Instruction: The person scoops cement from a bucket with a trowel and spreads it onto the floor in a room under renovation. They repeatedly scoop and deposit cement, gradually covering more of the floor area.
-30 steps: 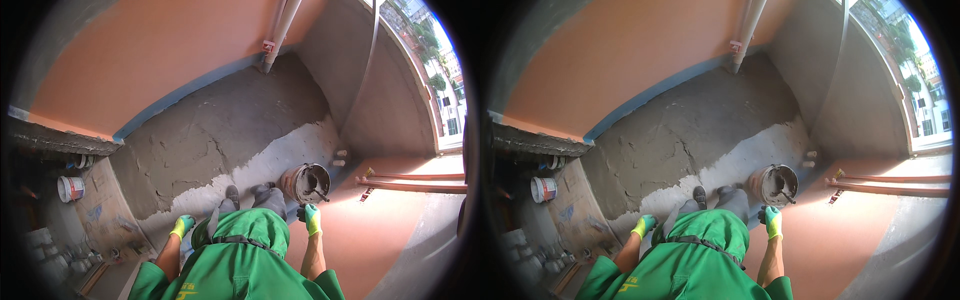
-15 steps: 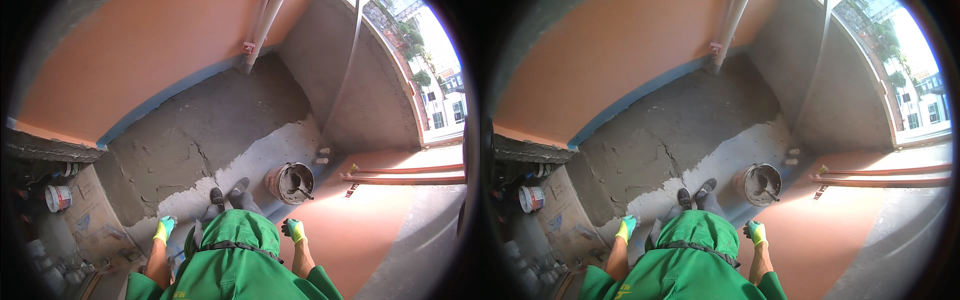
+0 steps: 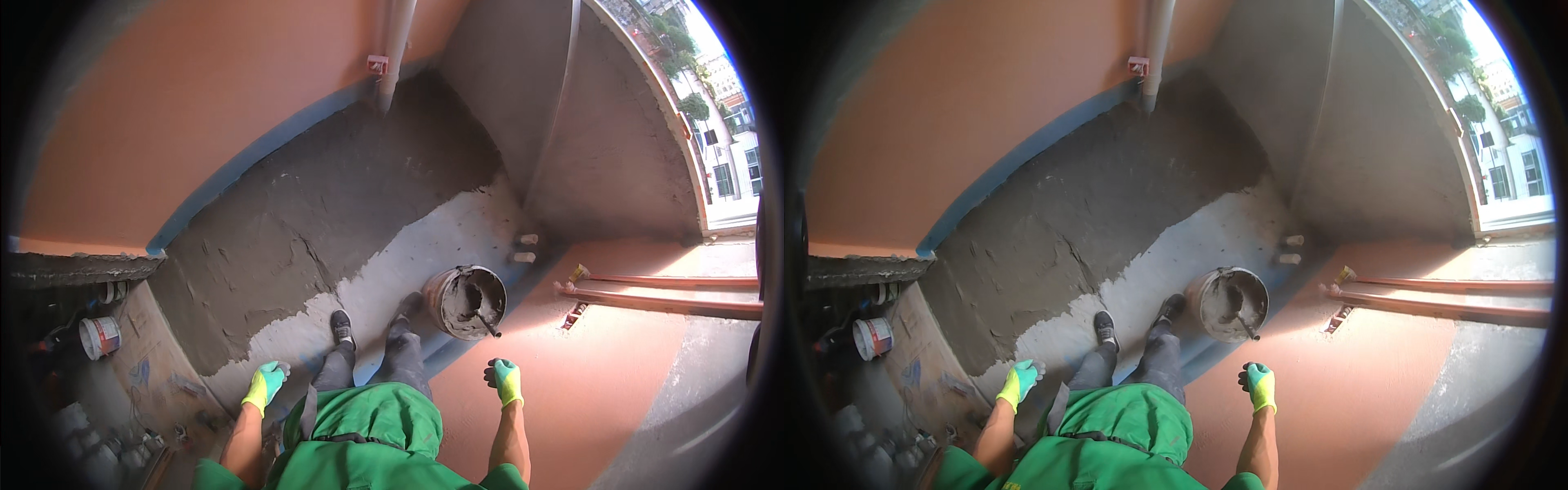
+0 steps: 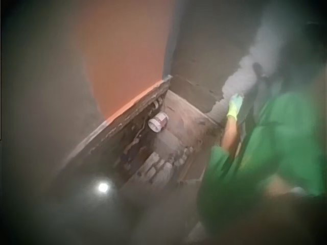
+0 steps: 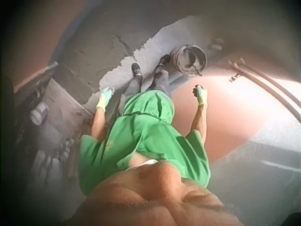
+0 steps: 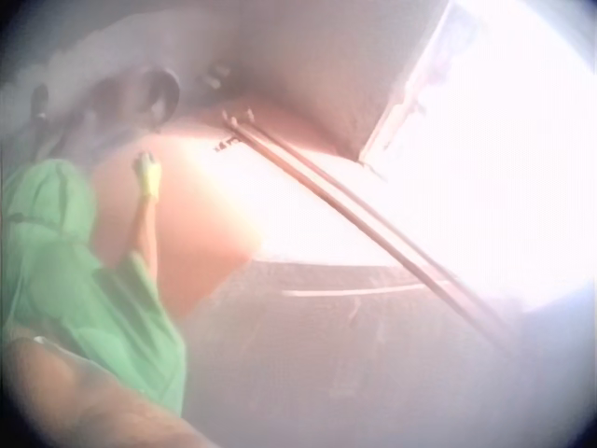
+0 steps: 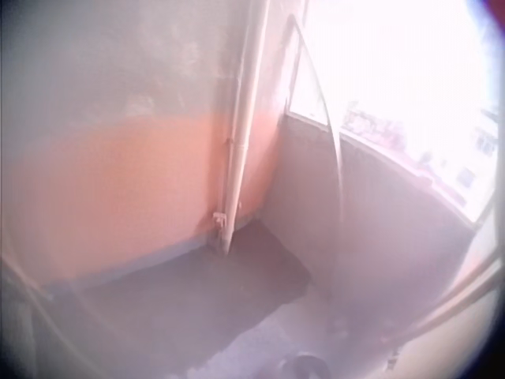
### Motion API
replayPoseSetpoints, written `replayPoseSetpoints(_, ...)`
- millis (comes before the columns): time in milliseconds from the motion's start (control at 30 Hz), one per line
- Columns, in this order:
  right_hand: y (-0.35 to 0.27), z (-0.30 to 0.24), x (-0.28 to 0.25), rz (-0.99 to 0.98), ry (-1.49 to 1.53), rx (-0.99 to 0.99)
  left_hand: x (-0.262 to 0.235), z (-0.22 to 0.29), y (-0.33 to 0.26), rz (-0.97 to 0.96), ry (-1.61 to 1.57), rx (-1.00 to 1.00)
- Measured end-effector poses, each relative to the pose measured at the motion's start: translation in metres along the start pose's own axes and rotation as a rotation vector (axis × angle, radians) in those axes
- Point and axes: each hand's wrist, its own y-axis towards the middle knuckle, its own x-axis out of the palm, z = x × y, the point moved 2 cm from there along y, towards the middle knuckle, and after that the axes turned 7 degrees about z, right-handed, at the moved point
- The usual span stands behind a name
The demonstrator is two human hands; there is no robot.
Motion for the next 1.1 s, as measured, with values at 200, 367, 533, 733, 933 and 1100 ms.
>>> replayPoseSetpoints(200,0.125,-0.013,-0.014,0.146,-0.320,-0.186,0.061,0.010,-0.031,0.095,0.115,-0.081)
replayPoseSetpoints(367,0.252,-0.010,0.016,0.009,-0.578,-0.023,0.112,0.020,-0.053,0.096,0.556,-0.034)
replayPoseSetpoints(533,0.284,-0.001,0.063,-0.220,-0.717,0.180,0.161,0.043,-0.046,0.081,0.477,-0.079)
replayPoseSetpoints(733,0.289,-0.069,0.087,0.119,-0.523,-0.465,0.197,0.049,-0.034,0.051,0.304,-0.109)
replayPoseSetpoints(933,0.362,-0.119,0.136,-0.149,-0.252,-0.426,0.201,0.033,-0.033,0.062,0.300,-0.174)
replayPoseSetpoints(1100,0.412,-0.122,0.172,-0.249,-1.100,-0.794,0.184,0.016,-0.038,0.076,0.175,-0.187)
